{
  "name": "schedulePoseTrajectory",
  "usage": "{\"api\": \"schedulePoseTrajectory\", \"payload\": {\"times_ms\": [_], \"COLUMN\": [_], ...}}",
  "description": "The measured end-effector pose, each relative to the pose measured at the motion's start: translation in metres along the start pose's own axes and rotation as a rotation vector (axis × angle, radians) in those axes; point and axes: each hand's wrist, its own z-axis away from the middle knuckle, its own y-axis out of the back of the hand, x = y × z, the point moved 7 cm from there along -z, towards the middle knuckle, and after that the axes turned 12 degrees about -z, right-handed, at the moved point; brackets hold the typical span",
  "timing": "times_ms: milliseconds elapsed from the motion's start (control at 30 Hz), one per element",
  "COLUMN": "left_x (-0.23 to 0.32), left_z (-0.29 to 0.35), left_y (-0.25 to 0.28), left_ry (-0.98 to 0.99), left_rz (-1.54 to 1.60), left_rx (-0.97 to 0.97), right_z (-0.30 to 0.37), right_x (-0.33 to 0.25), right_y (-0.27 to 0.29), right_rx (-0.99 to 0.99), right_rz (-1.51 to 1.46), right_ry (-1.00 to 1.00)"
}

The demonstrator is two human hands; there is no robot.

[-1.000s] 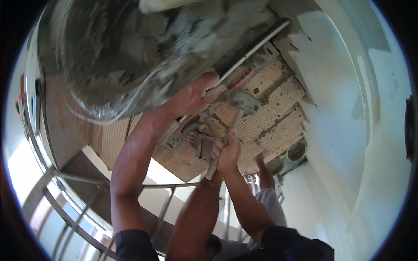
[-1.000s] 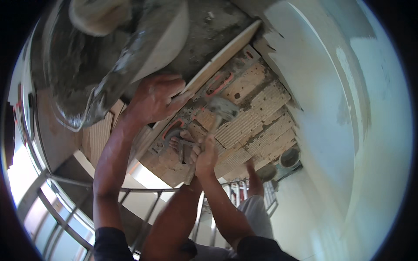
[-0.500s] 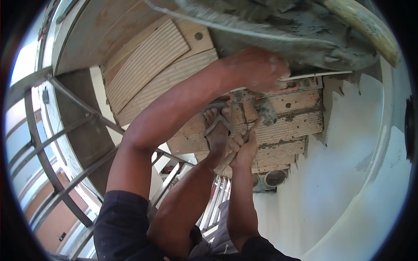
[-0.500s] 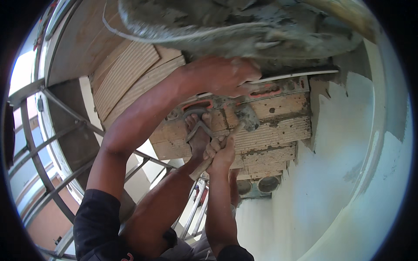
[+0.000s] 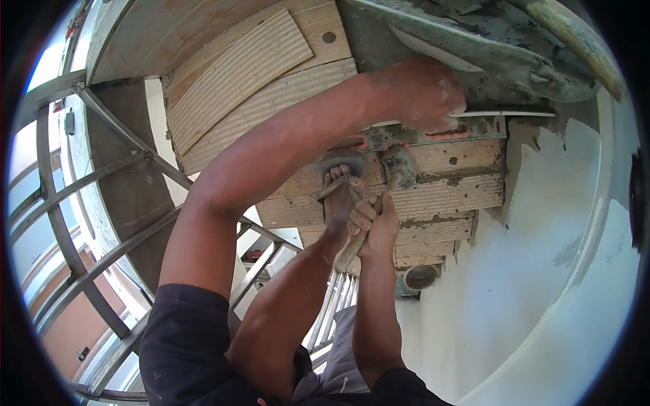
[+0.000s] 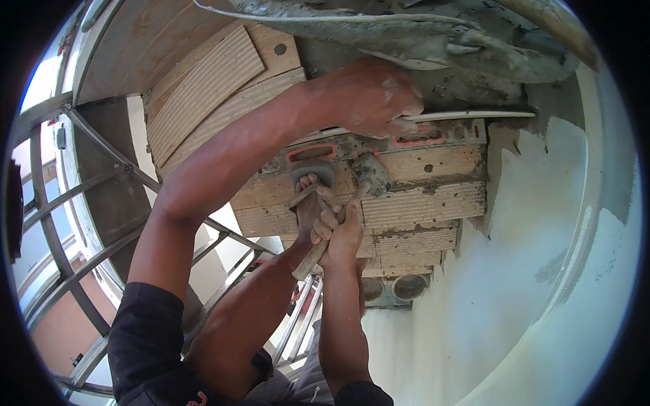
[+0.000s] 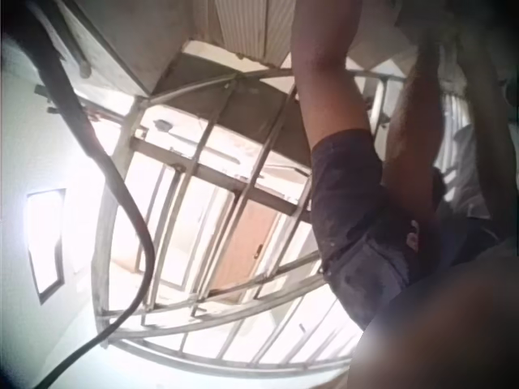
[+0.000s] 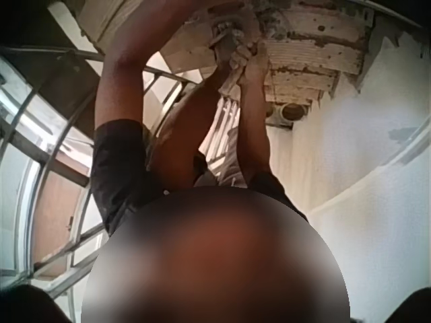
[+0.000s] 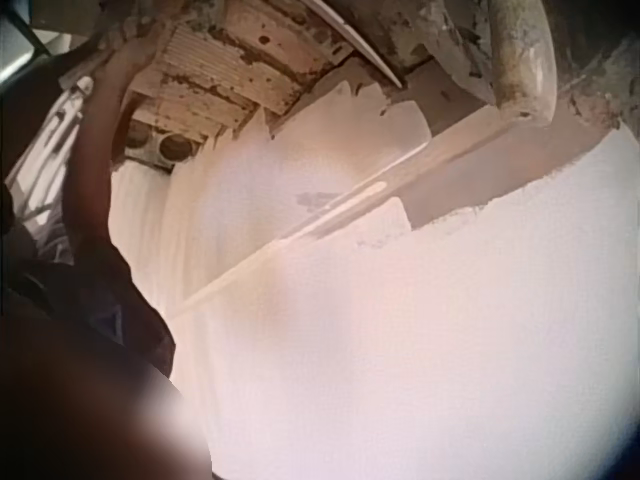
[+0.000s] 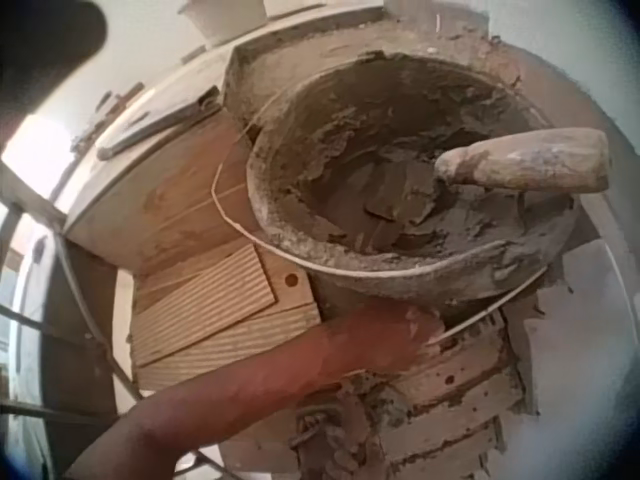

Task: The recorder is applying mortar to the back of a tile and installing it onto a set of stairs.

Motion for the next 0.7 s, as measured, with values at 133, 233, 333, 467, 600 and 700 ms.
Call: {"api": "schedulePoseTrajectory", "payload": {"times_ms": [133, 233, 333, 467, 600, 700], "left_x": [-0.002, 0.003, 0.012, -0.005, 0.002, 0.004], "left_z": [0.004, -0.002, -0.015, 0.005, -0.001, -0.001], "left_y": [-0.002, 0.001, -0.004, -0.007, -0.005, 0.003], "left_ry": [-0.009, 0.006, -0.018, 0.072, 0.089, 0.081], "left_rz": [-0.014, 0.027, 0.008, 0.005, 0.01, -0.03], "left_rx": [-0.058, -0.044, -0.122, -0.062, -0.138, -0.027], "right_z": [0.002, 0.002, 0.004, 0.009, 0.016, 0.021], "right_x": [-0.002, -0.006, -0.016, -0.009, -0.032, -0.061], "right_y": [-0.004, -0.001, 0.005, 0.003, 0.011, 0.017], "right_rx": [-0.002, -0.007, -0.011, 0.031, 0.154, 0.21], "right_rz": [-0.03, -0.084, -0.139, -0.103, -0.121, -0.207], "right_ry": [-0.011, -0.026, 0.023, 0.056, 0.228, 0.477]}}
